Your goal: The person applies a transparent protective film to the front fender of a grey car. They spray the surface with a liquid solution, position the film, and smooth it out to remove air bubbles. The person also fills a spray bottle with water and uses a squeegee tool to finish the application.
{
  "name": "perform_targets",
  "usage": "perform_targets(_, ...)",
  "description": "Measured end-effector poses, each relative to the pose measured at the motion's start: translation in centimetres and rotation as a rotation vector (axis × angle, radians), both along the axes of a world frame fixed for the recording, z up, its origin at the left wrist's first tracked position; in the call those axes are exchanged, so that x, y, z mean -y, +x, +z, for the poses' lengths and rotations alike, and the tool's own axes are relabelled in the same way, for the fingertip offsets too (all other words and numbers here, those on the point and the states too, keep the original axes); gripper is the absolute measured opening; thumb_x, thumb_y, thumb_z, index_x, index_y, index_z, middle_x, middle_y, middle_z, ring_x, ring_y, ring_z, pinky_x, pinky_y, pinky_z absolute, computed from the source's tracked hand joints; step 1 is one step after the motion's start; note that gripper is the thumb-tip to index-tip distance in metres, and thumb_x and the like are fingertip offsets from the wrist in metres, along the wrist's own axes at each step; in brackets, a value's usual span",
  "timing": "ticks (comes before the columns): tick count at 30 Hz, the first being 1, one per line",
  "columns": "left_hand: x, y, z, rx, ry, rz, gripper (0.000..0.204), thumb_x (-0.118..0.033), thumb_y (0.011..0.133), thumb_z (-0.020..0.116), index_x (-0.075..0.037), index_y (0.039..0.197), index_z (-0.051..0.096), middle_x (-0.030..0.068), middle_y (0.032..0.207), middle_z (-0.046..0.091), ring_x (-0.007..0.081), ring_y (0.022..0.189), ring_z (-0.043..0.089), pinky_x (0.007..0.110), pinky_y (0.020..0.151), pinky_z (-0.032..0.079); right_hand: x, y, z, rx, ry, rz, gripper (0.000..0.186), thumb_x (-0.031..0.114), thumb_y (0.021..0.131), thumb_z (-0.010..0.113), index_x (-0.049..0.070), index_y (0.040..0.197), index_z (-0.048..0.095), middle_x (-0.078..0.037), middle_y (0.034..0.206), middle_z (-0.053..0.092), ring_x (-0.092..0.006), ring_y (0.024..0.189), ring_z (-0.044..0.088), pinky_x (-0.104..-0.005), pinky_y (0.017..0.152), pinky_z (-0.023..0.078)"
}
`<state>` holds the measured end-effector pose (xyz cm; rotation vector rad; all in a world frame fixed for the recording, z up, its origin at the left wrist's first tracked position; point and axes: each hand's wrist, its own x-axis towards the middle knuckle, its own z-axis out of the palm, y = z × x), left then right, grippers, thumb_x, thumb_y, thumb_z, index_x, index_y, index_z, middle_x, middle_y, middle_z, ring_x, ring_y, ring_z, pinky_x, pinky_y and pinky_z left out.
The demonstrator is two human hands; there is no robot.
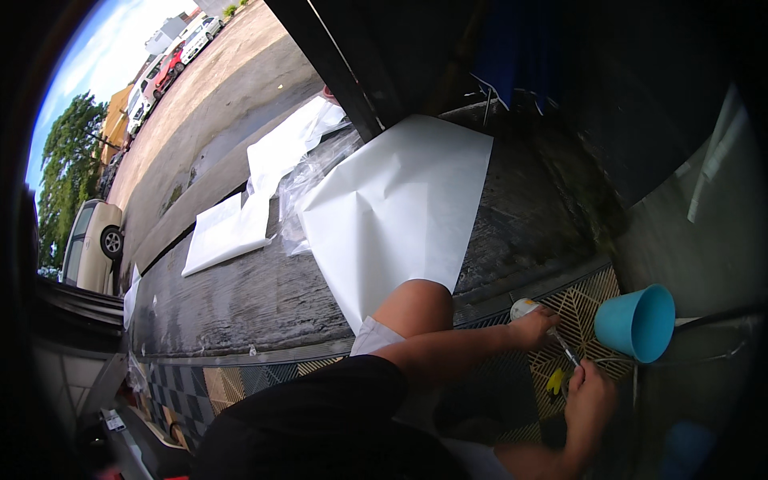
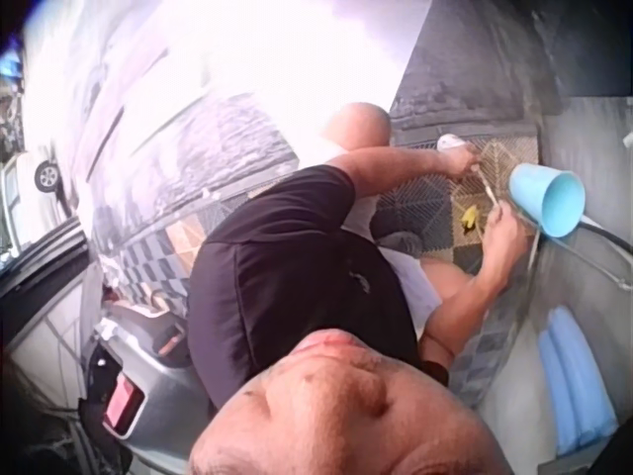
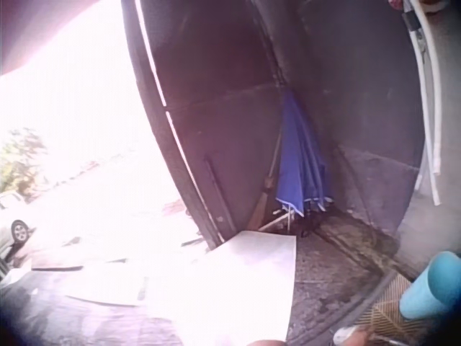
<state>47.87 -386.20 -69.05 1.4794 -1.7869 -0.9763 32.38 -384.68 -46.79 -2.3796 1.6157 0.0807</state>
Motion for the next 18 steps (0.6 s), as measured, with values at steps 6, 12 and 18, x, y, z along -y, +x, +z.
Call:
perform_targets(6,0.0,-0.5,2.2,-0.064,0.103,0.028,0.054,-0.022,0.080,0.074,0.002,0.123,0.053,0.0234,0.122,0.056,0.0394,0.121,0.051,0.046,0.103,0.042,0.0,-0.9,0.3,-0.014,0.030,-0.050,0.022,0.018,0.091,0.058,0.004,0.105,0.067,-0.018,0.090,0.068,-0.0386,0.082,0.065,-0.0477,0.073,0.051)
perform_targets(12,0.6,1.6,1.2,-0.069,0.176,0.121,0.063,-0.024,0.083,0.071,0.001,0.131,0.038,0.0300,0.120,0.055,0.0446,0.115,0.055,0.049,0.098,0.045,0.8,0.3,-0.3,0.153,-0.109,0.053,0.016,0.017,0.091,0.058,0.003,0.090,0.065,-0.015,0.077,0.066,-0.0338,0.070,0.065,-0.0440,0.062,0.051)
perform_targets(18,0.8,1.1,0.9,-0.047,0.188,0.111,0.062,-0.023,0.083,0.070,-0.002,0.134,0.040,0.0262,0.127,0.053,0.0420,0.120,0.052,0.047,0.101,0.043,1.0,-0.2,-1.1,0.095,-0.145,0.082,0.018,0.020,0.093,0.057,0.005,0.087,0.065,-0.012,0.072,0.064,-0.0310,0.064,0.065,-0.0433,0.060,0.051)
